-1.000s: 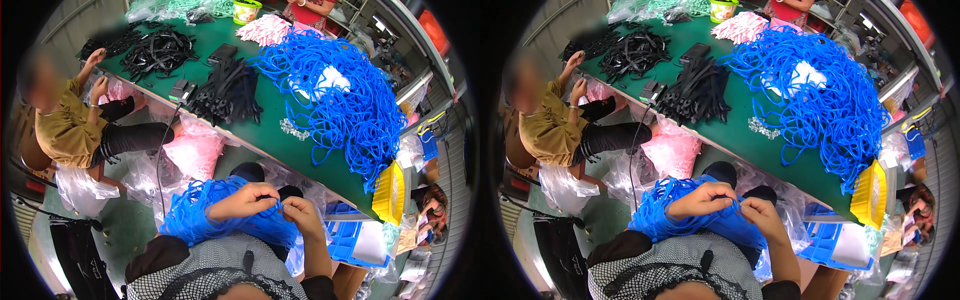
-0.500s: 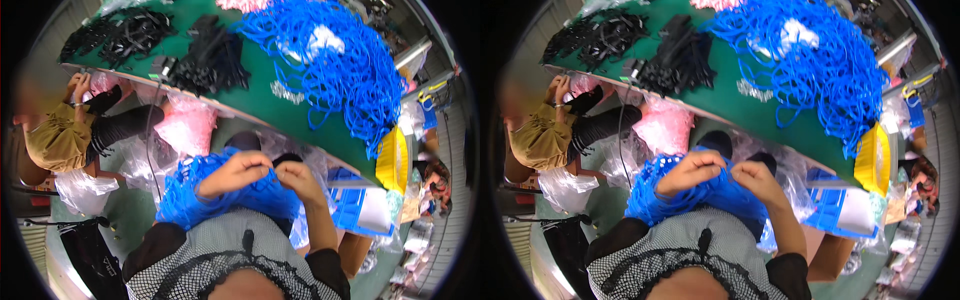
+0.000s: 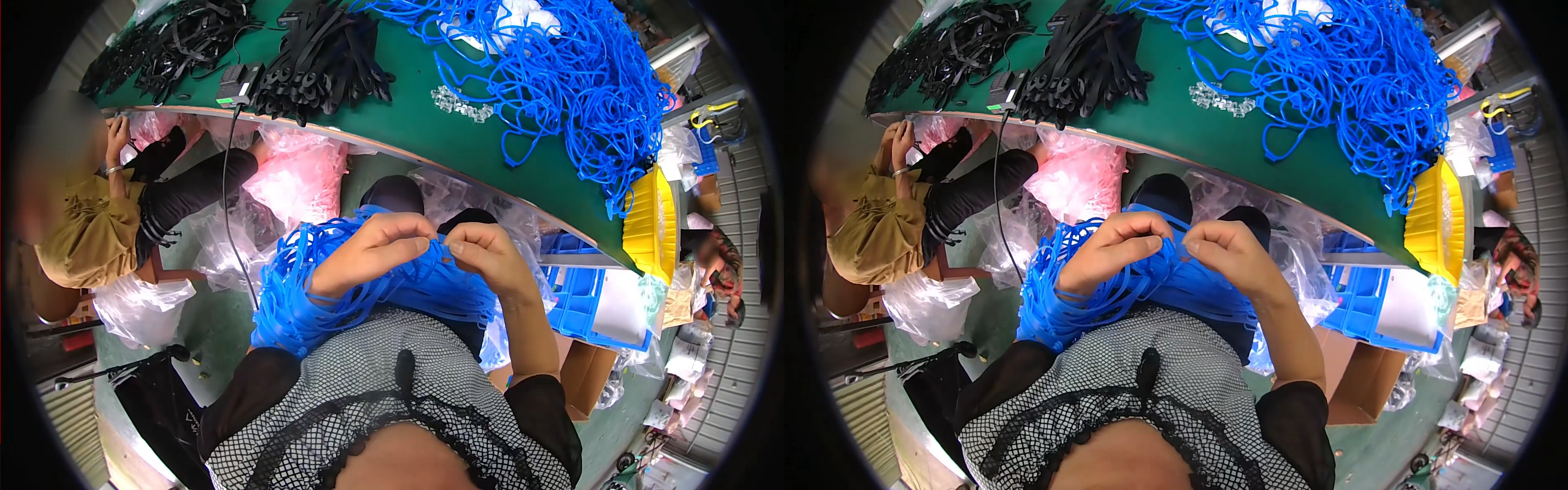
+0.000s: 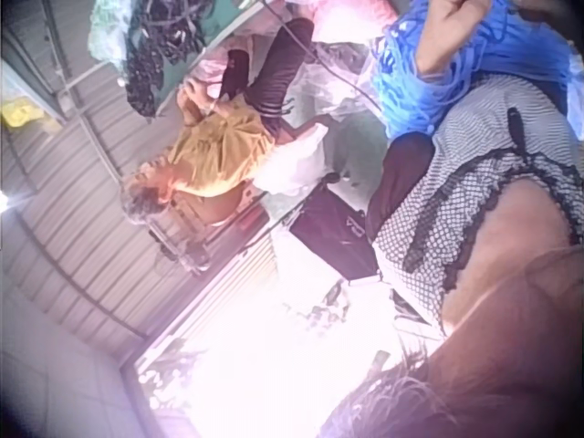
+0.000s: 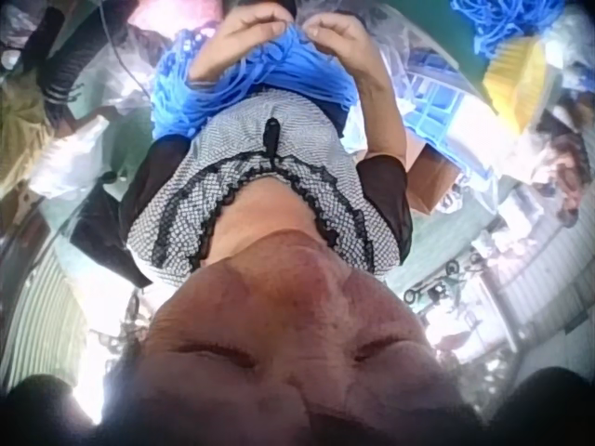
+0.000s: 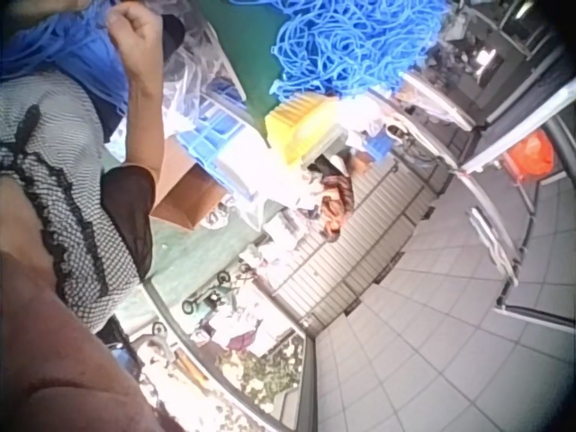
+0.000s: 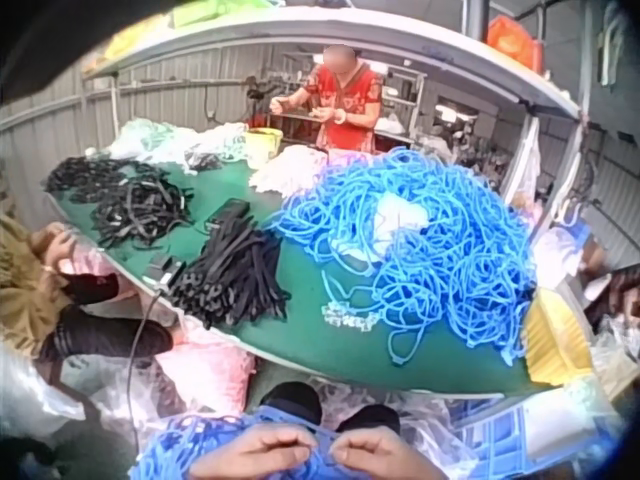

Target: Attaching small plastic or metal hooks to bundles of blue elastic cords.

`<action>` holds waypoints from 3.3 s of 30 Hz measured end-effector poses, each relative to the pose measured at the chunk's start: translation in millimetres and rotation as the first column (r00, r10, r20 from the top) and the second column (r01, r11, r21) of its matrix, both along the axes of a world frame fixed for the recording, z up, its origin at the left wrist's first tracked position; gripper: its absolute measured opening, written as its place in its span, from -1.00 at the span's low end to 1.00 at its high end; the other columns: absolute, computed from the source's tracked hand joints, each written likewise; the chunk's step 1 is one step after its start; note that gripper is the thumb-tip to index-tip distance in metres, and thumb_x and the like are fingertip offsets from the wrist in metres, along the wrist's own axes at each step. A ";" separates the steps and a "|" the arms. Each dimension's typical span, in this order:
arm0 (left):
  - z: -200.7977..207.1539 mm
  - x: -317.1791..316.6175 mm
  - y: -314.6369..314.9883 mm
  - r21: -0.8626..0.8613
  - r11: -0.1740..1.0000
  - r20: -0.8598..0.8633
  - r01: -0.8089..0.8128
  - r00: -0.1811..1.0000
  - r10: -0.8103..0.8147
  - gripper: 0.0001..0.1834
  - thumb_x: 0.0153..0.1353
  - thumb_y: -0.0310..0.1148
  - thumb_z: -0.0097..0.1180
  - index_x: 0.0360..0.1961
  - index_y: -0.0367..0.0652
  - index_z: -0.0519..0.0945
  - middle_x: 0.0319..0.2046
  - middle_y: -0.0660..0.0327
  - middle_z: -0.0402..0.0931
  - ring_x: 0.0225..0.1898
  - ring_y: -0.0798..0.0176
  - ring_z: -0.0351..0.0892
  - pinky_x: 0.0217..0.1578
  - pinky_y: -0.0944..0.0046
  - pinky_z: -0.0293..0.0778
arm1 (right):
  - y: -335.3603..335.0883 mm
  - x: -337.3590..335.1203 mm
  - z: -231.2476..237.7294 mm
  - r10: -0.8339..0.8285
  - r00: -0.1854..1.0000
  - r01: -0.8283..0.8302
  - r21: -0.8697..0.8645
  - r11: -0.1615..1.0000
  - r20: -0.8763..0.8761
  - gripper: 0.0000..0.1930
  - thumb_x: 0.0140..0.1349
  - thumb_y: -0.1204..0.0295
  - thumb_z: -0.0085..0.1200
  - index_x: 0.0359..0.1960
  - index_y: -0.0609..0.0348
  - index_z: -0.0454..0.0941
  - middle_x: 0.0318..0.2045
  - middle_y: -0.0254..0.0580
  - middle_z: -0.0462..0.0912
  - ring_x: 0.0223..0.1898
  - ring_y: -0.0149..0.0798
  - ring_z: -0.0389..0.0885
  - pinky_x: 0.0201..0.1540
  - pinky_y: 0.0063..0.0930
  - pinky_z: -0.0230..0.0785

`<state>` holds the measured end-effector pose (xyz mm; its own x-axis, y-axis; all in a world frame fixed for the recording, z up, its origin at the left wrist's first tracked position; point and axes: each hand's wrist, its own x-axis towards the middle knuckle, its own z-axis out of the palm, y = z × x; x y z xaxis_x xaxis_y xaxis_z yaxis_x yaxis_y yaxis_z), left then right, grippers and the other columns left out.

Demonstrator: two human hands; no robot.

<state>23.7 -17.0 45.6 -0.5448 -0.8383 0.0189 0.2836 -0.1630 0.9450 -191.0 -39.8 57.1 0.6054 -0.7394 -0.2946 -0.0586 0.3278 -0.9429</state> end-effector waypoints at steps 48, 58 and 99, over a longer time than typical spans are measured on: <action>-10.9 17.9 -10.5 0.206 0.977 -0.055 -0.055 0.996 0.068 -0.79 0.15 -0.34 0.12 -0.28 -0.28 0.55 -0.45 0.34 0.49 -0.36 0.51 0.40 -0.33 0.49 0.31 | -28.0 3.3 -46.8 0.033 0.953 -0.021 -0.041 0.999 0.300 -0.84 0.12 0.39 0.05 -0.37 0.25 0.51 -0.47 -0.26 0.54 -0.40 -0.42 0.48 -0.26 -0.53 0.33; -18.6 7.9 -0.8 0.216 0.968 0.126 -0.131 0.986 0.106 -0.81 0.09 -0.38 0.16 -0.41 -0.34 0.60 -0.47 0.30 0.52 -0.41 0.48 0.42 -0.34 0.47 0.33 | -27.5 -16.2 -20.9 0.146 0.989 -0.132 -0.405 0.905 0.003 -0.85 0.18 0.40 0.01 -0.35 0.24 0.50 -0.43 -0.36 0.52 -0.37 -0.50 0.46 -0.30 -0.62 0.30; -36.4 -3.5 7.5 0.211 0.974 0.129 -0.087 0.990 0.061 -0.86 0.09 -0.43 0.14 -0.52 -0.29 0.59 -0.52 0.32 0.50 -0.42 0.51 0.43 -0.40 0.48 0.33 | -63.6 -3.3 -19.4 -0.076 0.944 -0.227 -0.800 0.556 -0.320 -0.85 0.12 0.53 0.04 -0.26 0.28 0.50 -0.34 -0.16 0.58 -0.29 -0.29 0.56 -0.20 -0.46 0.39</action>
<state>20.1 -9.5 9.2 -0.4685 -0.8534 -0.2285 0.1886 -0.3493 0.9178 -194.3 -103.4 37.7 0.6688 -0.7010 0.2475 -0.3549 -0.5936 -0.7223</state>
